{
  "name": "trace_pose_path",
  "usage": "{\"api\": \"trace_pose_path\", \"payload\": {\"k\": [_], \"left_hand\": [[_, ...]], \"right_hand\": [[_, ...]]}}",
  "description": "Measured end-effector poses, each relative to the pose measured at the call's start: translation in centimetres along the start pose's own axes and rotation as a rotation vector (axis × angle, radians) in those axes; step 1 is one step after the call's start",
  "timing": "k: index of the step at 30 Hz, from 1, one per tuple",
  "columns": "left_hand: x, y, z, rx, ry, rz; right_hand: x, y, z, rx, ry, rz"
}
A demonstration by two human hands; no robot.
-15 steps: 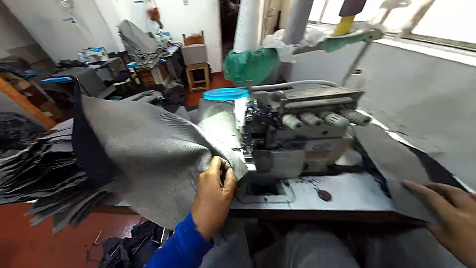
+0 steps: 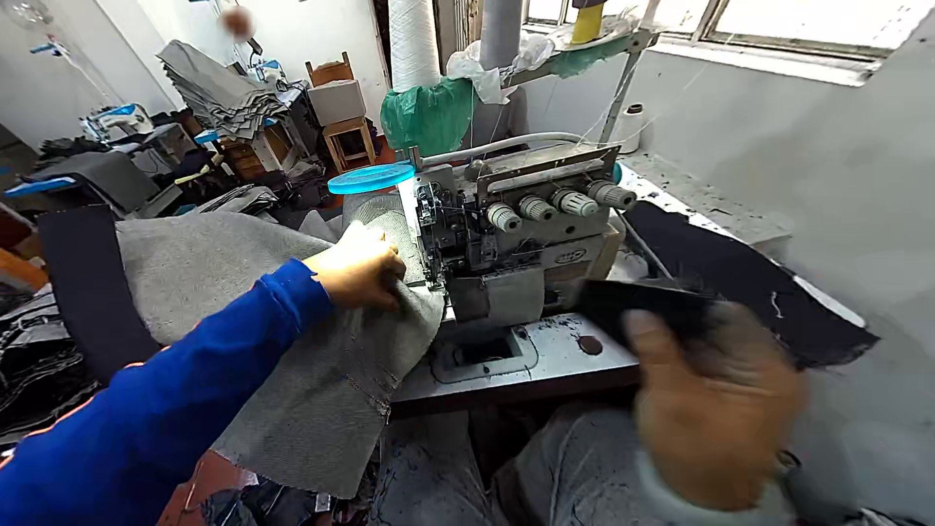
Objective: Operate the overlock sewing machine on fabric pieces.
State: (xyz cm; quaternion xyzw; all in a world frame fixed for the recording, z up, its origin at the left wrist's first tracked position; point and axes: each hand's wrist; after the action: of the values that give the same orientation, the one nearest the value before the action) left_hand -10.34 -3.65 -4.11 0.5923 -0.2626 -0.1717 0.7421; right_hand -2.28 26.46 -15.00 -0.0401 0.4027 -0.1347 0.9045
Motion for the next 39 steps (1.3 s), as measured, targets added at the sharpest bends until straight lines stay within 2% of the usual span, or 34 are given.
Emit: {"api": "trace_pose_path", "payload": {"k": [3,6,8,10,13,15,16,20,22,26,28,30,32,34,37,39], "left_hand": [[0.7,3.0,-0.9,0.159,-0.129,0.048],[1.2,4.1,-2.3,0.549,-0.207,0.045],[1.0,3.0,-2.7,0.709,-0.279,-0.096],[0.9,1.9,-3.3,0.611,-0.236,-0.277],[1.2,0.2,-4.2,0.328,-0.091,-0.533],[1.5,-0.3,-4.5,0.269,-0.083,-0.685],[1.7,-0.4,-4.6,0.287,-0.093,-0.71],[2.3,-1.0,-5.1,0.407,-0.074,-0.698],[3.3,-0.5,-5.1,0.39,-0.051,-0.709],[6.9,2.9,-6.4,0.092,0.043,-0.834],[7.3,3.8,-7.0,-0.092,0.078,-0.869],[5.5,1.8,-6.0,-0.142,0.088,-0.81],[2.6,-3.1,-4.8,-0.035,0.116,-0.776],[1.0,-7.4,-5.2,-0.017,0.167,-0.848],[1.7,-9.0,-8.1,-0.16,0.233,-0.928],[2.5,-9.1,-10.5,-0.251,0.302,-0.862]], "right_hand": [[3.0,-5.4,-0.8,-0.033,-0.174,0.057],[4.0,-8.5,-1.4,-0.172,-0.399,0.091],[3.8,-9.8,-1.1,-0.305,-0.514,0.079],[3.5,-10.5,-0.4,-0.416,-0.575,0.068],[3.5,-10.9,0.3,-0.492,-0.578,0.053],[3.6,-10.7,0.4,-0.488,-0.549,0.066],[3.5,-10.6,0.4,-0.489,-0.535,0.077],[3.5,-11.1,0.9,-0.561,-0.514,0.034],[3.8,-11.6,1.1,-0.541,-0.441,0.077],[6.5,-13.0,2.7,-0.381,-0.282,0.372],[9.0,-14.0,2.8,-0.398,-0.264,0.42],[10.6,-13.6,2.4,-0.589,-0.423,0.45],[11.2,-12.0,1.6,-0.797,-0.675,0.5],[12.0,-10.2,0.2,-0.803,-0.781,0.533],[13.1,-8.0,-1.2,-0.595,-0.715,0.612],[13.0,-7.3,-1.7,-0.481,-0.633,0.644]]}}
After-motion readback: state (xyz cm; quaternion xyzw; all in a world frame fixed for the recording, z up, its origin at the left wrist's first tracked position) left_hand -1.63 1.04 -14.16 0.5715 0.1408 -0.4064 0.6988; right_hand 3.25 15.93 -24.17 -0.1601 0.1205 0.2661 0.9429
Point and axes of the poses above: each hand's wrist, its own x-axis away from the middle knuckle, its own y-axis out of the back of the hand, z = x × y, and after that the axes turned 12 degrees about -x, right-handed
